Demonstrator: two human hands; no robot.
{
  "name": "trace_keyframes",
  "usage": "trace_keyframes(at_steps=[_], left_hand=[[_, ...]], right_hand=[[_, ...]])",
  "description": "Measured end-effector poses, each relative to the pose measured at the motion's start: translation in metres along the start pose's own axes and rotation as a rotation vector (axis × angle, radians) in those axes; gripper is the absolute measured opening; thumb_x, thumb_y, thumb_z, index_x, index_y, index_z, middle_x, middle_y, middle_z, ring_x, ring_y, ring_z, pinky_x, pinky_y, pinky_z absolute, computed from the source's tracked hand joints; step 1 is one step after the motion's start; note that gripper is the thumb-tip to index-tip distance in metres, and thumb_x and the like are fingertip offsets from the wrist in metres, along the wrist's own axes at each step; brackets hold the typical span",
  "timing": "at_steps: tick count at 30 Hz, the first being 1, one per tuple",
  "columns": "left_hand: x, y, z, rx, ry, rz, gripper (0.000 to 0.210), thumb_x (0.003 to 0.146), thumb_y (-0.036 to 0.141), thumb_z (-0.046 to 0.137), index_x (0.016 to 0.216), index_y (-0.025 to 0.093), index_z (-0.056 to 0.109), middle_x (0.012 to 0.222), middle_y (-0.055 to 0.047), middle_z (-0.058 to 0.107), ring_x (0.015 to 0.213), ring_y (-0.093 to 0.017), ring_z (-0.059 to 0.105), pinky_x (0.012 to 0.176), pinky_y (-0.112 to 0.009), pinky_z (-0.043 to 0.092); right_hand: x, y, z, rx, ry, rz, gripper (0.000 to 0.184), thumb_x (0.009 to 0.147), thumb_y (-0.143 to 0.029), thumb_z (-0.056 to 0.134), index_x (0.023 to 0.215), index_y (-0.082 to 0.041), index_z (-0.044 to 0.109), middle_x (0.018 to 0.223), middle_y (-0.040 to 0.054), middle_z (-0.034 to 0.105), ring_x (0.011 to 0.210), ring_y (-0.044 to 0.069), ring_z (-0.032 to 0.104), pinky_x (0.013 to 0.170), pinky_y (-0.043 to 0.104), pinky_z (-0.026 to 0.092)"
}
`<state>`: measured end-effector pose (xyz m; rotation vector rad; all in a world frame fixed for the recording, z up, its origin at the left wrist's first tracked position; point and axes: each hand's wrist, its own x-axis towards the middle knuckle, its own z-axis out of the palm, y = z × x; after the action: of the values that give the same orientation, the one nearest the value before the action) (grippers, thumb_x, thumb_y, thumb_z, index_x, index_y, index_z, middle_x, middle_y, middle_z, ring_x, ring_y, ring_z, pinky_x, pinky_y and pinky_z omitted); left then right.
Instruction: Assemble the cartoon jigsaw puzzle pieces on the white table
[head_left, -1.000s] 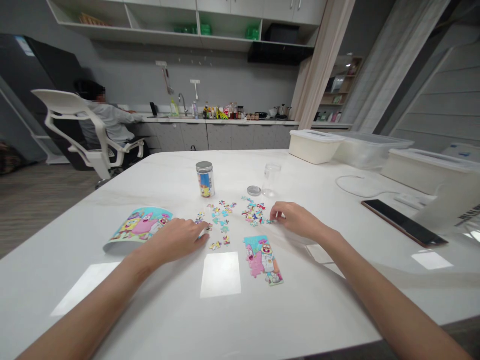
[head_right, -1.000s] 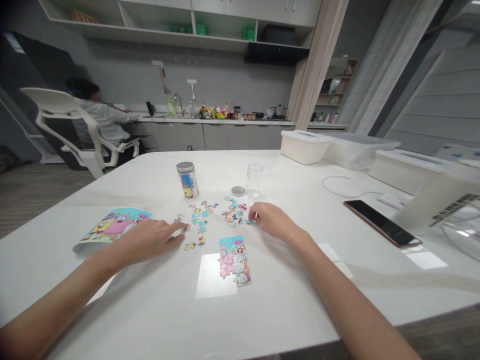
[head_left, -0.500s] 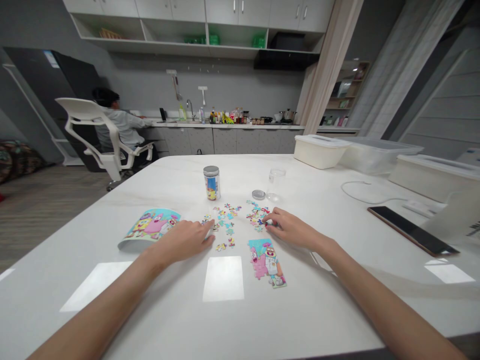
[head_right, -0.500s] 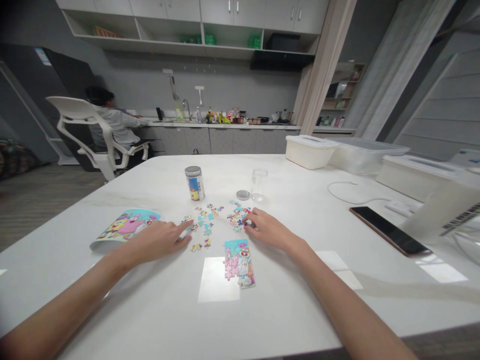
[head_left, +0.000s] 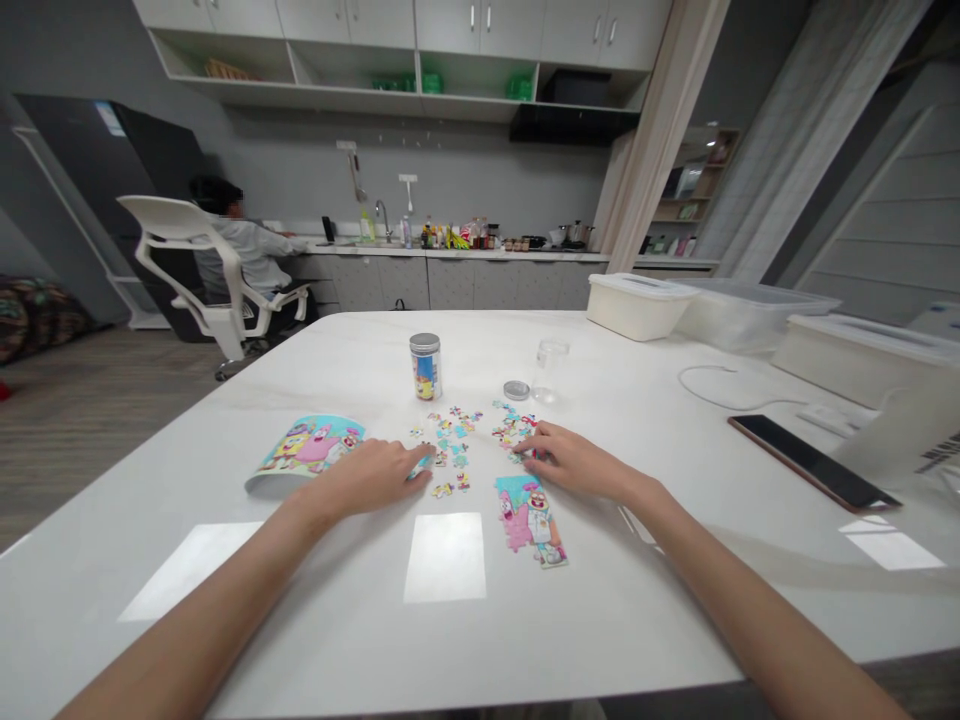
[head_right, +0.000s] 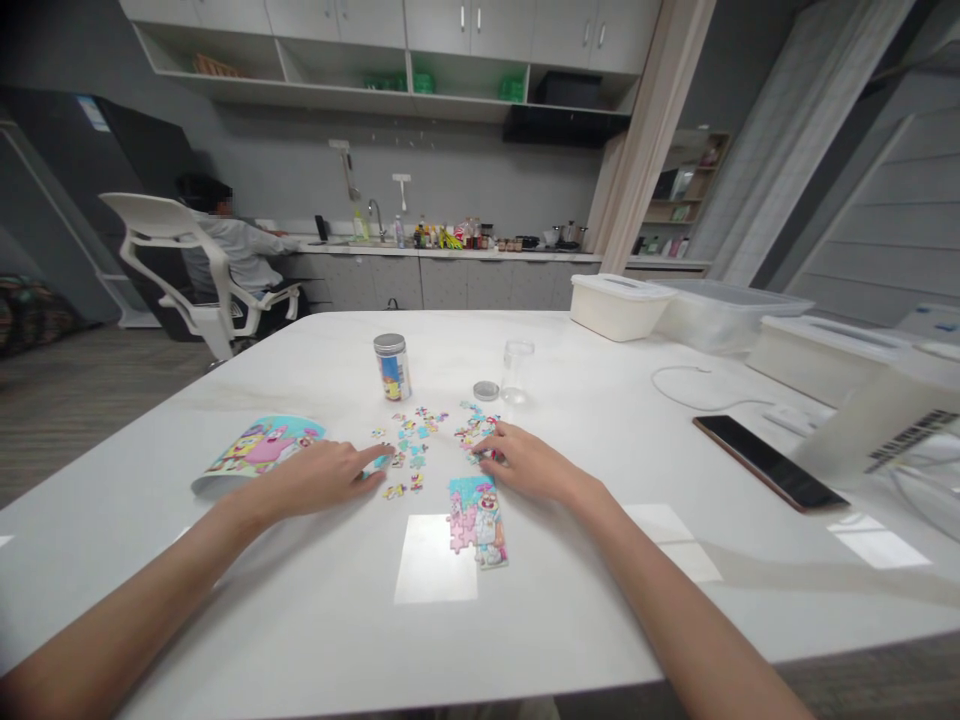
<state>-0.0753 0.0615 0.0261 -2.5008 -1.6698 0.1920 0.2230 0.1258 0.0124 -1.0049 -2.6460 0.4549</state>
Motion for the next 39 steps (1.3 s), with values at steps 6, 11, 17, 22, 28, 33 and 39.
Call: trace_keyframes(at_steps=[6, 11, 17, 22, 28, 33, 39], left_hand=[[-0.001, -0.014, -0.006, 0.075, -0.056, -0.074, 0.044, 0.092, 0.042, 0.033, 0.12, 0.018, 0.057, 0.075, -0.011, 0.067, 0.066, -0.024, 0.065, 0.061, -0.031, 0.045], [-0.004, -0.026, -0.013, 0.052, -0.101, -0.089, 0.037, 0.092, 0.039, 0.035, 0.104, 0.021, 0.065, 0.081, -0.011, 0.068, 0.072, -0.024, 0.065, 0.064, -0.031, 0.044], [-0.006, -0.033, -0.021, -0.075, -0.153, -0.074, 0.027, 0.087, 0.036, 0.045, 0.1, 0.029, 0.068, 0.081, -0.007, 0.067, 0.075, -0.023, 0.064, 0.062, -0.028, 0.042], [-0.005, -0.019, -0.021, -0.109, -0.144, -0.03, 0.029, 0.09, 0.035, 0.04, 0.094, 0.028, 0.068, 0.076, -0.006, 0.066, 0.072, -0.021, 0.063, 0.062, -0.028, 0.043], [-0.002, -0.003, -0.017, -0.043, -0.109, -0.045, 0.033, 0.093, 0.04, 0.037, 0.106, 0.023, 0.062, 0.078, -0.008, 0.066, 0.068, -0.02, 0.063, 0.064, -0.028, 0.045], [0.0, -0.007, -0.01, 0.004, -0.1, -0.061, 0.035, 0.096, 0.039, 0.032, 0.115, 0.022, 0.055, 0.08, -0.009, 0.067, 0.07, -0.022, 0.065, 0.064, -0.029, 0.046], [0.002, -0.009, -0.006, 0.069, -0.095, -0.154, 0.036, 0.097, 0.035, 0.03, 0.119, 0.016, 0.052, 0.08, -0.012, 0.068, 0.071, -0.025, 0.066, 0.062, -0.032, 0.046]], right_hand=[[-0.001, 0.0, -0.005, -0.028, 0.033, 0.058, 0.018, 0.089, -0.02, 0.049, 0.098, -0.023, 0.065, 0.094, 0.0061, 0.057, 0.085, 0.019, 0.057, 0.078, 0.032, 0.045], [0.0, -0.003, -0.005, -0.012, 0.025, 0.059, 0.017, 0.087, -0.017, 0.051, 0.097, -0.023, 0.064, 0.095, 0.0064, 0.058, 0.086, 0.019, 0.057, 0.078, 0.032, 0.046], [-0.001, -0.002, -0.004, -0.025, 0.01, 0.051, 0.017, 0.089, -0.019, 0.048, 0.098, -0.023, 0.062, 0.098, 0.0066, 0.058, 0.091, 0.019, 0.057, 0.081, 0.032, 0.046], [-0.001, 0.0, -0.001, -0.007, -0.003, 0.043, 0.017, 0.09, -0.022, 0.048, 0.101, -0.023, 0.061, 0.099, 0.0063, 0.058, 0.091, 0.019, 0.057, 0.082, 0.032, 0.045], [0.0, -0.002, 0.001, -0.003, 0.0, 0.022, 0.018, 0.09, -0.02, 0.047, 0.101, -0.022, 0.062, 0.097, 0.0065, 0.059, 0.09, 0.019, 0.056, 0.08, 0.032, 0.045], [0.0, -0.002, 0.003, 0.003, 0.012, -0.011, 0.02, 0.09, -0.019, 0.048, 0.102, -0.022, 0.063, 0.095, 0.0061, 0.059, 0.089, 0.018, 0.056, 0.081, 0.032, 0.045], [0.001, -0.005, 0.002, -0.019, -0.005, -0.042, 0.023, 0.089, -0.016, 0.047, 0.1, -0.024, 0.065, 0.097, 0.0059, 0.059, 0.092, 0.019, 0.056, 0.081, 0.031, 0.046]])
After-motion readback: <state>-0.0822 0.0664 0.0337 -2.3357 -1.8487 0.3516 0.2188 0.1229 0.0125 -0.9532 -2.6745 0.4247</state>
